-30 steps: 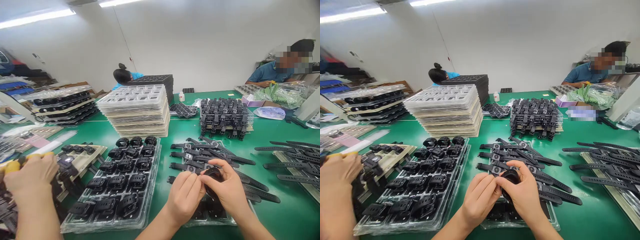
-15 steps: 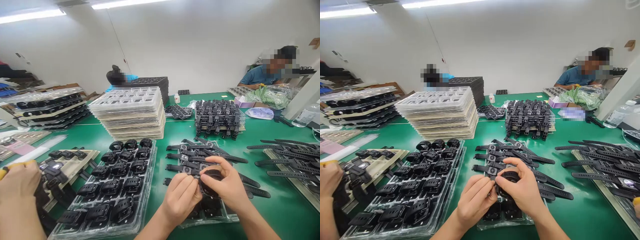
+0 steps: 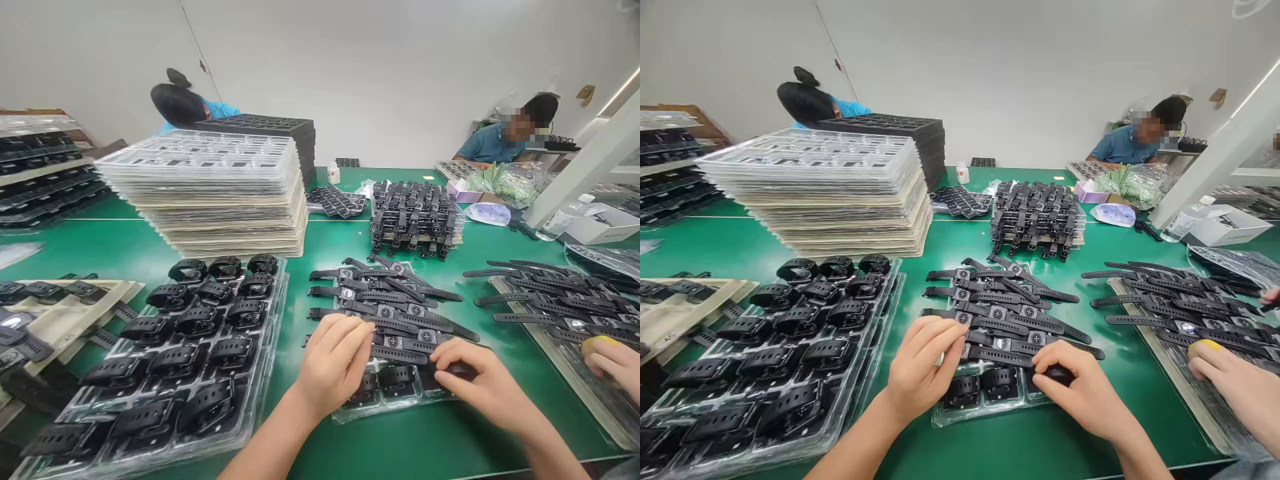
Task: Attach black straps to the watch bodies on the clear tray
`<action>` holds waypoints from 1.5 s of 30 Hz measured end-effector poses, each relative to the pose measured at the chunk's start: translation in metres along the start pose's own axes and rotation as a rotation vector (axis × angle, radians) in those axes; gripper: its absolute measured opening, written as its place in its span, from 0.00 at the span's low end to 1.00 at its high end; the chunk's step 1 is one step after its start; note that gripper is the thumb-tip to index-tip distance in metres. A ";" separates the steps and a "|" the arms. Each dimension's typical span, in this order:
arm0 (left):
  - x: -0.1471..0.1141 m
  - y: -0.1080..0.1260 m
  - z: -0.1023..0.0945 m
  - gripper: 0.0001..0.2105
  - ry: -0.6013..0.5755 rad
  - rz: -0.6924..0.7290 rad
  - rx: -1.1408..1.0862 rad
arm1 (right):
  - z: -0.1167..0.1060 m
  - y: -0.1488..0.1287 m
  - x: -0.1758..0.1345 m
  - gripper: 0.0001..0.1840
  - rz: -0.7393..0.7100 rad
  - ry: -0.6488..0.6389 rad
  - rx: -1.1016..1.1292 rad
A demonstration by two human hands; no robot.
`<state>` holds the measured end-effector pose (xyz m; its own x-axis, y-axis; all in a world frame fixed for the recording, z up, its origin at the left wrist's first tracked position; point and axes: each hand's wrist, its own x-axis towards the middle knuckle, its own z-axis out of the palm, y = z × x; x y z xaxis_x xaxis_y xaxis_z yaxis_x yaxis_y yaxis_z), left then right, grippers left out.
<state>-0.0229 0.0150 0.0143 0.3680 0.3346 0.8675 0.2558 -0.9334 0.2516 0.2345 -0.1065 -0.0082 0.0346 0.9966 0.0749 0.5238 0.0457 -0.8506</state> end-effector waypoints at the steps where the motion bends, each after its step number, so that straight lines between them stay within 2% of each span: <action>1: 0.000 0.000 0.001 0.12 -0.003 0.003 -0.005 | 0.002 0.004 -0.001 0.04 -0.021 -0.056 -0.026; 6: -0.001 -0.001 0.003 0.13 -0.003 0.006 0.000 | 0.013 0.012 0.002 0.06 -0.143 -0.075 -0.115; 9: -0.001 -0.002 0.001 0.13 0.000 -0.002 0.011 | 0.012 0.011 0.001 0.05 -0.195 -0.125 -0.213; 11: -0.001 -0.003 0.001 0.13 -0.002 -0.003 0.015 | 0.006 0.012 0.000 0.03 -0.222 -0.044 -0.301; 13: 0.000 -0.002 0.000 0.13 -0.002 0.001 0.012 | -0.003 0.014 0.005 0.06 -0.229 0.116 -0.412; 15: 0.000 -0.002 0.000 0.12 -0.003 0.001 0.006 | -0.012 0.016 0.015 0.10 -0.182 0.170 -0.570; 18: 0.000 -0.001 0.001 0.13 -0.001 -0.008 0.005 | -0.016 0.014 0.036 0.10 -0.068 0.005 -0.832; 20: -0.001 -0.002 0.002 0.13 -0.005 -0.015 0.002 | -0.013 0.008 0.046 0.08 -0.030 -0.058 -0.926; 23: -0.002 -0.002 0.003 0.13 -0.017 -0.007 -0.016 | -0.007 -0.002 0.052 0.05 -0.004 -0.062 -0.981; 27: -0.004 -0.001 0.004 0.13 -0.040 -0.006 -0.037 | -0.003 -0.009 0.047 0.05 0.061 -0.041 -1.047; 31: -0.004 0.002 0.005 0.13 -0.062 -0.004 -0.060 | -0.001 -0.005 0.048 0.05 0.107 -0.029 -1.060; 36: -0.005 0.003 0.006 0.13 -0.066 -0.004 -0.071 | 0.004 0.006 0.058 0.07 0.087 -0.042 -0.987; 39: -0.005 0.003 0.006 0.13 -0.070 -0.017 -0.072 | -0.008 0.009 0.055 0.09 0.075 0.009 -0.975; 41: -0.005 0.002 0.006 0.13 -0.069 -0.020 -0.076 | -0.023 0.008 0.049 0.07 0.054 0.096 -1.004; 43: -0.003 0.003 0.004 0.13 -0.056 -0.024 -0.082 | -0.041 0.003 0.044 0.05 -0.031 0.272 -1.022; 45: -0.003 0.004 0.003 0.13 -0.030 -0.048 -0.094 | -0.054 -0.007 0.042 0.05 -0.193 0.468 -0.947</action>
<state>-0.0204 0.0110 0.0117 0.3846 0.3819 0.8403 0.1898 -0.9237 0.3330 0.2786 -0.0688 0.0293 0.0977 0.8438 0.5277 0.9950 -0.0726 -0.0681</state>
